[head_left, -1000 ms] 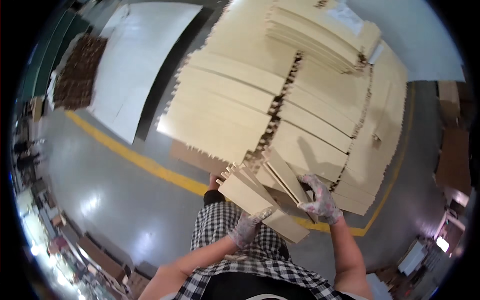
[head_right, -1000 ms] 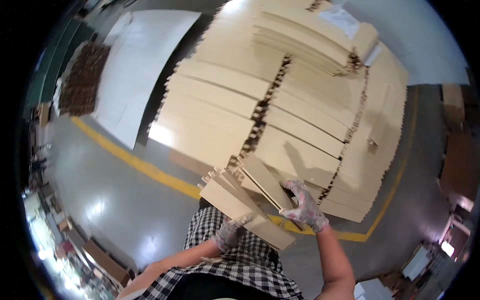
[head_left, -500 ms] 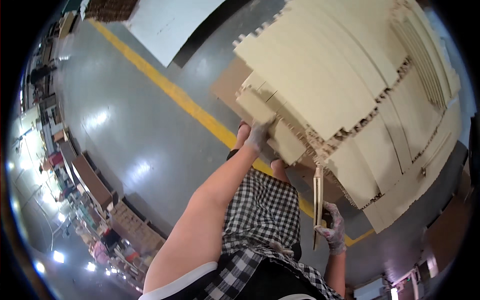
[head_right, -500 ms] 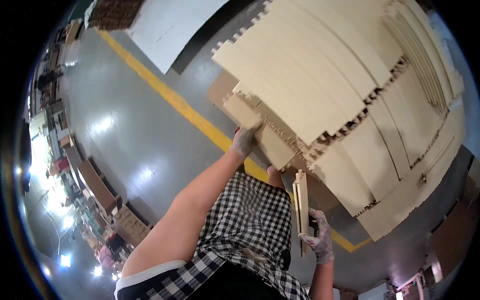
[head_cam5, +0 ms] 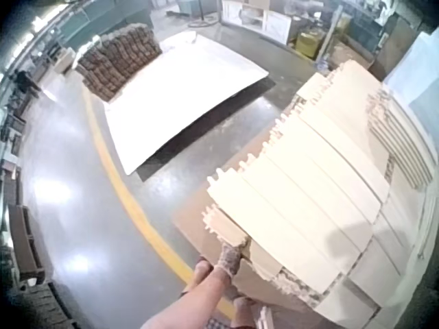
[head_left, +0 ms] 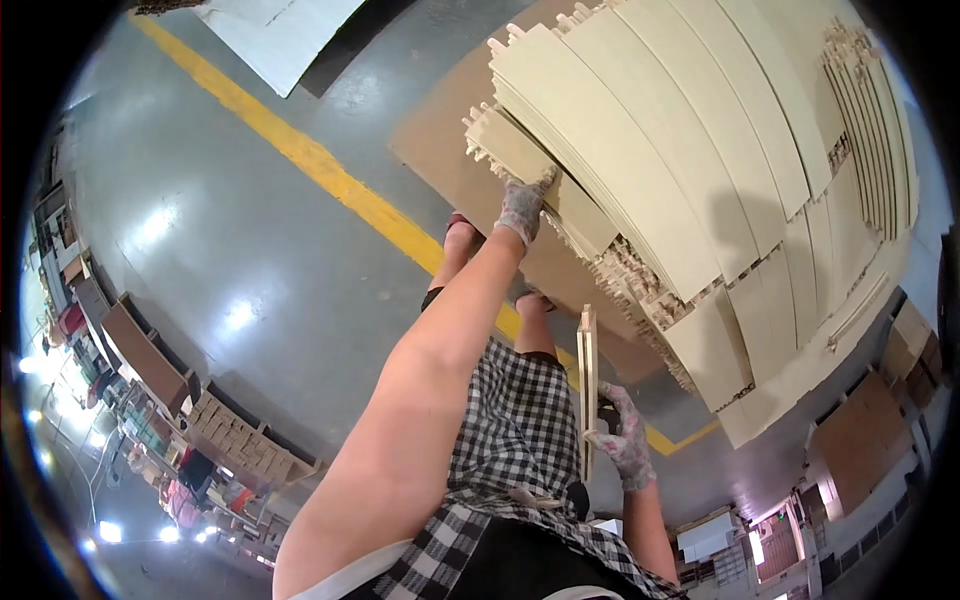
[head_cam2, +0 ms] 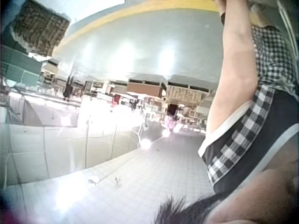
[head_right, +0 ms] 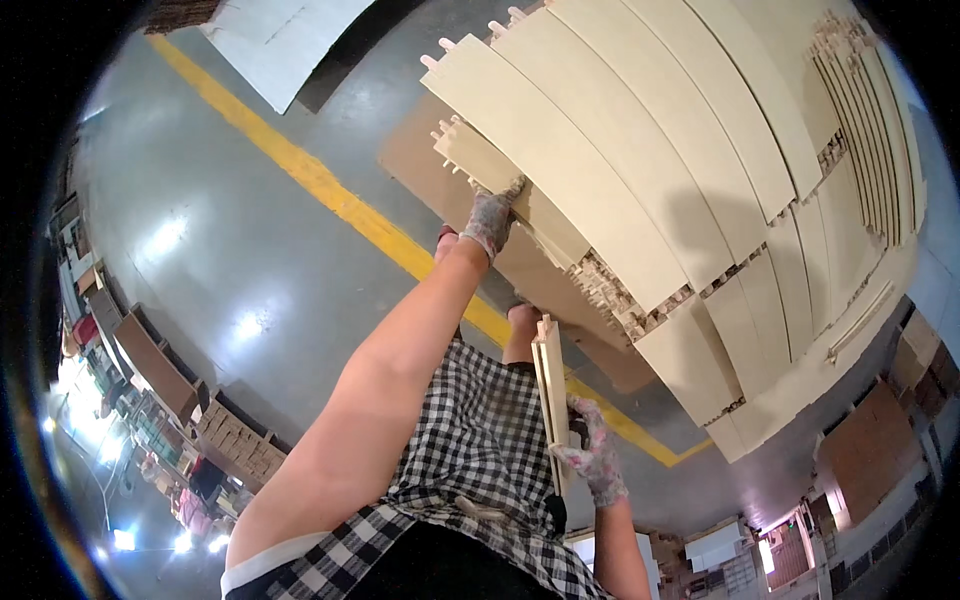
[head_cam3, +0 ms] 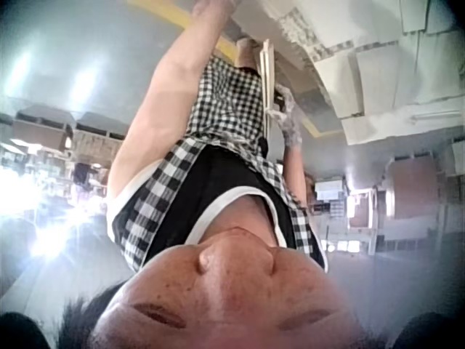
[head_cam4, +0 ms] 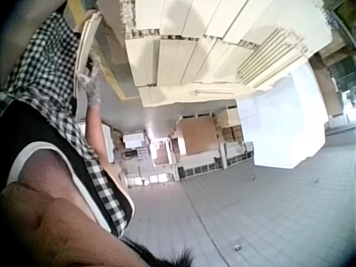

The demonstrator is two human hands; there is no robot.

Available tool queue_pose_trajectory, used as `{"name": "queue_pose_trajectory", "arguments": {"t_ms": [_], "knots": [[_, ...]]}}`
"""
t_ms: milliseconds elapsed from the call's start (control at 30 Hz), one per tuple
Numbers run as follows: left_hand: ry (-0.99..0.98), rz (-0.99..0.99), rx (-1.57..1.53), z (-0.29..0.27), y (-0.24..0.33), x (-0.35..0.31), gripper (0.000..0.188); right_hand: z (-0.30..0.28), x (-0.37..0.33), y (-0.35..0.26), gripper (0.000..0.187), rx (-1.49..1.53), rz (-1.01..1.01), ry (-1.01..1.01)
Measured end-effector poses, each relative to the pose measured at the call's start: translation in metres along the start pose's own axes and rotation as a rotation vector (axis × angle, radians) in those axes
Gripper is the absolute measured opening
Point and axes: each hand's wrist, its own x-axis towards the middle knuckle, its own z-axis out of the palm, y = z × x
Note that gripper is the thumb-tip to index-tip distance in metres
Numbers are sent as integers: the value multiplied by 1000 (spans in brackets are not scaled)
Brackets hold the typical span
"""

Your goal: The person arranges and stacks wooden slats onto a pallet by hand.

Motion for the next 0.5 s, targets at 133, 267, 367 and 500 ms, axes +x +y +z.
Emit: {"name": "queue_pose_trajectory", "arguments": {"t_ms": [133, 267, 367, 500], "knots": [[-10, 97, 104, -1, -24, 3, 63, 2, 6, 6, 73, -6, 48, 52], [203, 167, 566, 8, -42, -1, 77, 1, 8, 19, 75, -12, 35, 76], [368, 67, 675, 12, -45, -4, 86, 3, 8, 30, 78, -81, 12, 86], [288, 162, 574, 4, -48, -3, 92, 8, 8, 43, 76, -35, 15, 97]]}}
